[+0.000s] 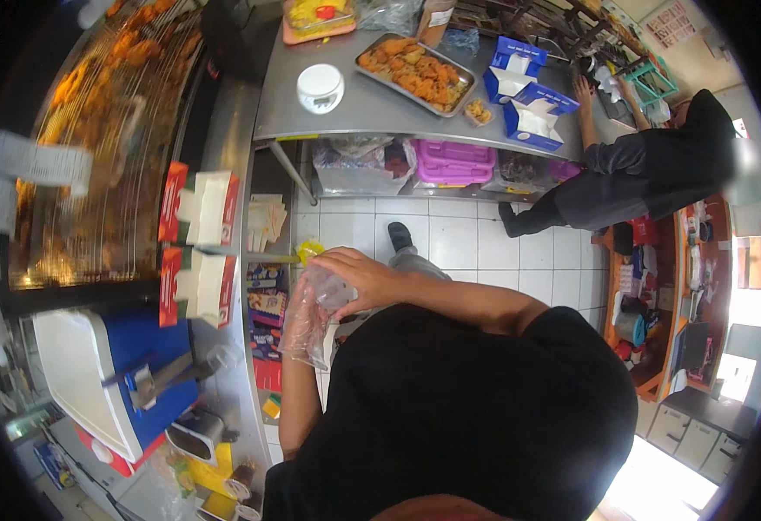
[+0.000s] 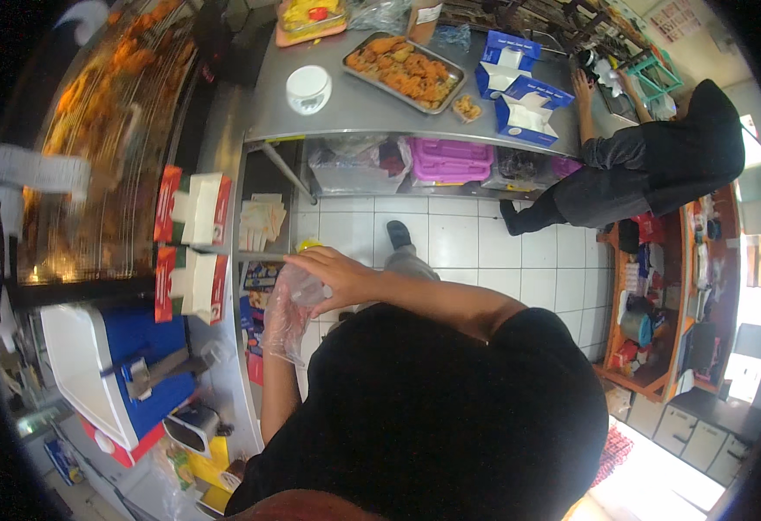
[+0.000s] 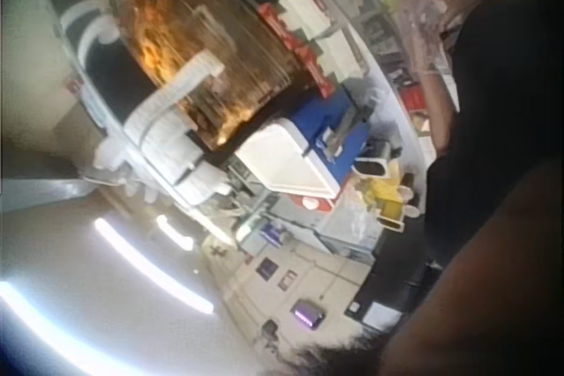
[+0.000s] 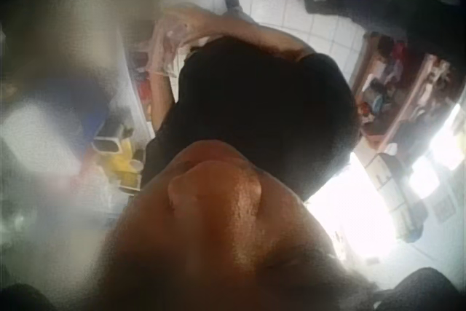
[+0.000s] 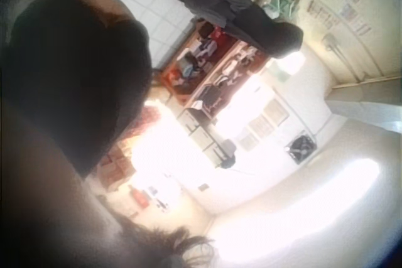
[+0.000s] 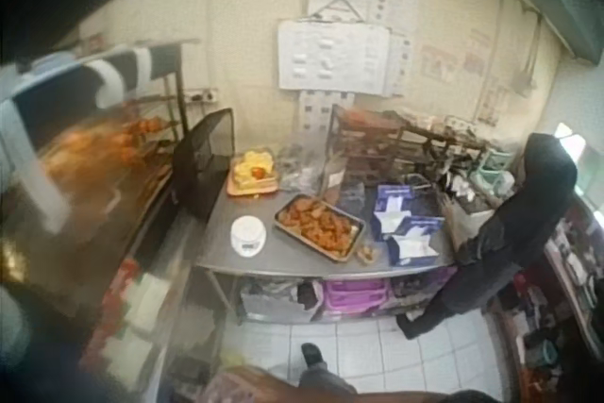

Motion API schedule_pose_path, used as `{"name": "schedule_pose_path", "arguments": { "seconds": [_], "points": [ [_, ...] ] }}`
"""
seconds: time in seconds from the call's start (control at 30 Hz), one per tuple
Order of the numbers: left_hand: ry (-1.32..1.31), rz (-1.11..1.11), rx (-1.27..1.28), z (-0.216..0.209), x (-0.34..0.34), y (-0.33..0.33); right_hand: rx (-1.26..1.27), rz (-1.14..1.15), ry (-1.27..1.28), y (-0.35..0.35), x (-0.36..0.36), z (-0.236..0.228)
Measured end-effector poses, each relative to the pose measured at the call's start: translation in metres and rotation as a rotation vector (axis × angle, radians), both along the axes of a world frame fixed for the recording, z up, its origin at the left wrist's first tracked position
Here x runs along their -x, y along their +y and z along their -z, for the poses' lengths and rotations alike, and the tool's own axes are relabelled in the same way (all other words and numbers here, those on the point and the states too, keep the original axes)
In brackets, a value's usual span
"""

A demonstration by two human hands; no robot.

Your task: The person assembles food orders by placing fried chicken, rice, and a side into takeaway boxes. They handle plastic containers, open boxes, and use a scoop to transfer food items from trays into the packaging.

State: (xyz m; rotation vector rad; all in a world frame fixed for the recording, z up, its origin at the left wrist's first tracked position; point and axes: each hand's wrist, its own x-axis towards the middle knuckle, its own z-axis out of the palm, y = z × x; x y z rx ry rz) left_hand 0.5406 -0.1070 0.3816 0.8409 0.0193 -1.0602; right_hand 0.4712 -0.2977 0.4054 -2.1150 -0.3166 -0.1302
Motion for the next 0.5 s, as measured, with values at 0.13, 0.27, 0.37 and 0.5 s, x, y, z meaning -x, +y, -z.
{"name": "schedule_pose_path", "arguments": {
  "seconds": [0.13,0.27,0.37,0.5],
  "points": [
    [0.035,0.108,0.046,-0.007,-0.018,-0.082,-0.004,0.056,0.006,-0.077,0.001,-0.006],
    [0.206,0.063,0.118,0.003,-0.026,-0.156,-0.102,0.137,-0.061,-0.147,0.004,-0.009],
    [0.279,0.056,0.189,0.018,-0.037,-0.205,-0.064,0.458,-0.162,-0.211,0.008,-0.001],
    [0.214,0.013,0.115,0.007,-0.043,-0.25,0.329,1.008,-0.013,-0.328,0.029,0.038]
  ]
}}
